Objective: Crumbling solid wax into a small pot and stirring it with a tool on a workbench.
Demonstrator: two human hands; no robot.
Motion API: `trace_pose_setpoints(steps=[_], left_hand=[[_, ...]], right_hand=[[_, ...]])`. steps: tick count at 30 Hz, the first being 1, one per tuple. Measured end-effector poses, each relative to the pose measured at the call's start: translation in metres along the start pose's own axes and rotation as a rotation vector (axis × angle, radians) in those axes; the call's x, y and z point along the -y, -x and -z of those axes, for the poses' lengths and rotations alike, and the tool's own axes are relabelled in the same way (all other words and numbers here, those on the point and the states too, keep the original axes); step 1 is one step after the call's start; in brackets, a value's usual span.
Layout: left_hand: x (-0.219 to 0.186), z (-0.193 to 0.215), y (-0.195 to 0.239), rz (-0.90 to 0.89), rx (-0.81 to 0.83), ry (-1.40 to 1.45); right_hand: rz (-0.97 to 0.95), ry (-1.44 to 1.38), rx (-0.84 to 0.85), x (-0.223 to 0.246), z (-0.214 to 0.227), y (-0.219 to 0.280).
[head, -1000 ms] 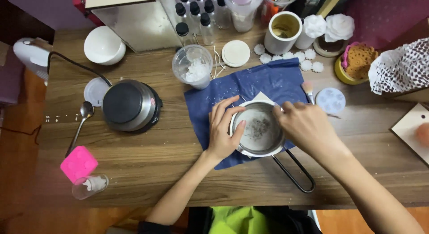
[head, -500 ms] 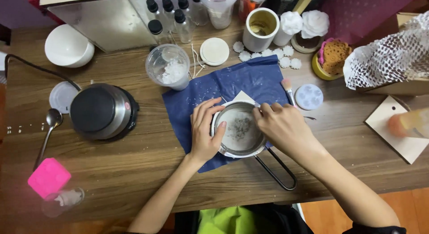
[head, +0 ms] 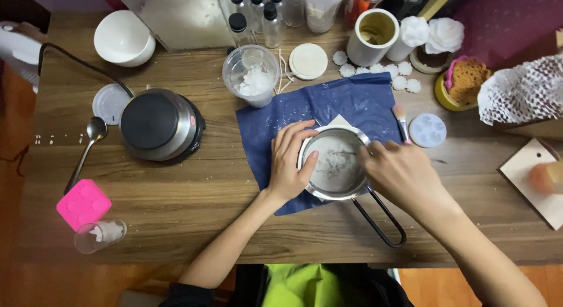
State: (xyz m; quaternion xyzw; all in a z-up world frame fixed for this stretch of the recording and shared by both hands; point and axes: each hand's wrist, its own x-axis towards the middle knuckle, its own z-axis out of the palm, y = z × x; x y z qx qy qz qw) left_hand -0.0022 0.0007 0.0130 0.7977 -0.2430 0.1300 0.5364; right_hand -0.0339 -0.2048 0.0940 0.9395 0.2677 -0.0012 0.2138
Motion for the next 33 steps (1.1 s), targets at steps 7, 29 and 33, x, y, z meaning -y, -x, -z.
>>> trace_pose_setpoints(steps=[7,29,33], left_hand=[[-0.003,0.002,-0.003,-0.030,0.023,-0.007],[-0.002,0.002,-0.002,0.041,0.020,0.061],[-0.003,0.001,-0.002,0.063,0.021,0.080]], right_hand=[[0.036,-0.009,-0.046,0.012,-0.012,-0.021],[0.166,0.169,-0.044,0.016,-0.004,-0.030],[0.230,0.242,-0.135,0.017,-0.007,-0.037]])
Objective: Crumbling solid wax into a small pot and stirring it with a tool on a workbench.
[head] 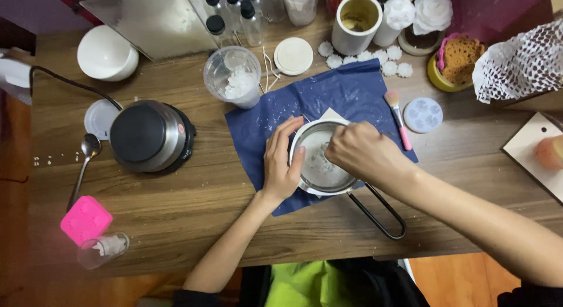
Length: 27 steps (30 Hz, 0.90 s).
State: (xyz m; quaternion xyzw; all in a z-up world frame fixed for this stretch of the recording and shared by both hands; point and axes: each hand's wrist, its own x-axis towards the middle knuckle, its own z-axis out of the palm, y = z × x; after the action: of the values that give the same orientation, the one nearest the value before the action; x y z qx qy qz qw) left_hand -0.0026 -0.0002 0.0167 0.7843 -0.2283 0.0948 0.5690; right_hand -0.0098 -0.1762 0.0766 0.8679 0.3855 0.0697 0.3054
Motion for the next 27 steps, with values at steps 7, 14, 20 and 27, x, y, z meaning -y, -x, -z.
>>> trace_pose_setpoints(steps=[7,14,20,27], left_hand=[[-0.013,-0.003,-0.002,-0.040,0.024,-0.003],[-0.014,-0.003,-0.003,-0.042,0.036,-0.030],[-0.018,0.000,-0.005,-0.083,0.034,-0.055],[-0.021,0.000,-0.005,-0.092,0.049,-0.037]], right_hand=[[0.045,-0.075,-0.047,-0.013,0.003,-0.014],[0.055,-0.111,-0.101,-0.008,-0.010,-0.015],[0.056,-0.145,-0.105,-0.009,-0.019,-0.014],[0.044,-0.167,-0.086,-0.008,-0.025,-0.013]])
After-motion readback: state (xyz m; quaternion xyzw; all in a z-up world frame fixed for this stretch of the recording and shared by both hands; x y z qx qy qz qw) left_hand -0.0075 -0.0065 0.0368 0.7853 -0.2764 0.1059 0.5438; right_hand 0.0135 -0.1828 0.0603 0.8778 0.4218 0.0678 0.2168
